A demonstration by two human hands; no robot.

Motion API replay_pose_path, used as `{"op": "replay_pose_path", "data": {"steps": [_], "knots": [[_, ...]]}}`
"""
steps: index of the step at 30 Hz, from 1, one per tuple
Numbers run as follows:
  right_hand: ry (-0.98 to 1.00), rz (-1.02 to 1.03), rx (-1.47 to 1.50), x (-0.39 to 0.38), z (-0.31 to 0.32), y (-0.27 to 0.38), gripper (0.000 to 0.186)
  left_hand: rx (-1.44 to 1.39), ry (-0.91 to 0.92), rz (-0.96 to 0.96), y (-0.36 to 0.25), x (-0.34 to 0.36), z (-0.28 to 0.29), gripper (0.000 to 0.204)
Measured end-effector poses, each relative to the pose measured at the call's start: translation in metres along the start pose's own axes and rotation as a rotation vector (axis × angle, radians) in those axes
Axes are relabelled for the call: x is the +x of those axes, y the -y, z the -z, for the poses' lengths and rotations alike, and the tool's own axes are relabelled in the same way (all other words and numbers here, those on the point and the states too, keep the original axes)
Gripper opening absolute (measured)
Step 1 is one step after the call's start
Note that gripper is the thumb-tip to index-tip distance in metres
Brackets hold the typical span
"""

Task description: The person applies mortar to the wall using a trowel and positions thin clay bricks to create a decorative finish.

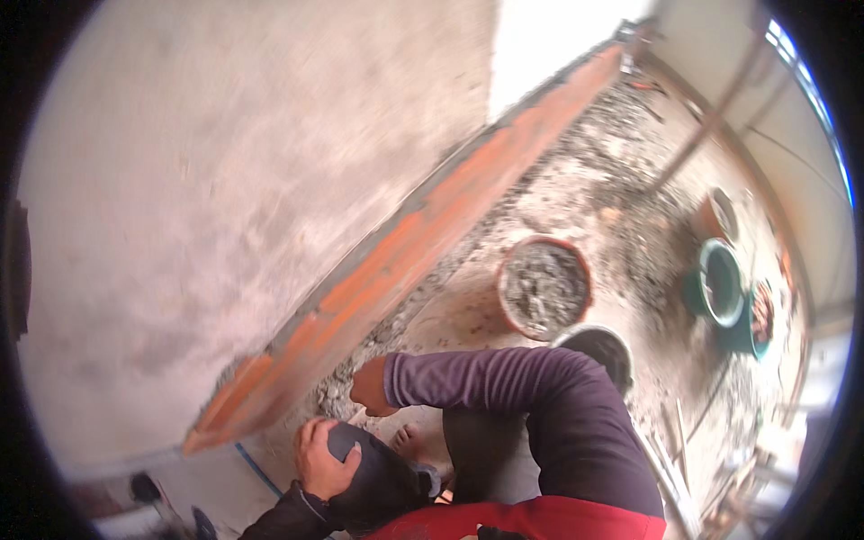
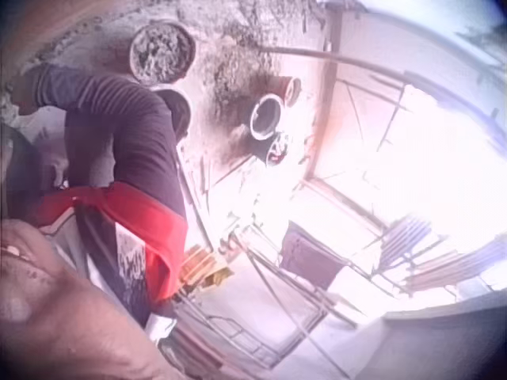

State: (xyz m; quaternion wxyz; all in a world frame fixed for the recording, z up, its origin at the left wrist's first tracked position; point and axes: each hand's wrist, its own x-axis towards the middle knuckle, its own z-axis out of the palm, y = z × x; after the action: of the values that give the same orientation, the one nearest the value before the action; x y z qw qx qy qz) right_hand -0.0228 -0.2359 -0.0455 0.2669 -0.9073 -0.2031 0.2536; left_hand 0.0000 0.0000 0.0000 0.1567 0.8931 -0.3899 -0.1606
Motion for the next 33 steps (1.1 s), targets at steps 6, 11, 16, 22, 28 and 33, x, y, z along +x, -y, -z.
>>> {"op": "replay_pose_path", "data": {"steps": [6, 11, 16, 22, 28, 33], "knots": [[0.04, -0.41, 0.215, -0.096, -0.033, -0.028, 0.037, -0.001, 0.293, 0.013, -0.054, 0.007, 0.005, 0.043], [-0.346, -0.411, 0.855, -0.22, -0.103, 0.028, 0.047, -0.107, 0.619, 0.016, -0.075, -0.009, 0.012, 0.051], [-0.726, -0.782, 1.247, -0.277, -0.127, 0.157, 0.058, -0.745, 0.712, 0.199, -0.026, -0.09, 0.02, 0.063], [-0.864, -0.966, 1.594, -0.321, -0.095, 0.294, 0.063, -1.061, 0.981, 1.131, -0.055, -0.134, 0.175, 0.06], [-1.483, -0.851, 1.785, -0.344, -0.114, 0.349, 0.058, -0.786, 1.279, 0.949, -0.069, -0.114, 0.198, 0.069], [-1.721, -0.913, 1.796, -0.435, -0.072, 0.375, 0.06, -0.268, 1.41, 0.279, -0.101, -0.081, 0.184, 0.109]]}}
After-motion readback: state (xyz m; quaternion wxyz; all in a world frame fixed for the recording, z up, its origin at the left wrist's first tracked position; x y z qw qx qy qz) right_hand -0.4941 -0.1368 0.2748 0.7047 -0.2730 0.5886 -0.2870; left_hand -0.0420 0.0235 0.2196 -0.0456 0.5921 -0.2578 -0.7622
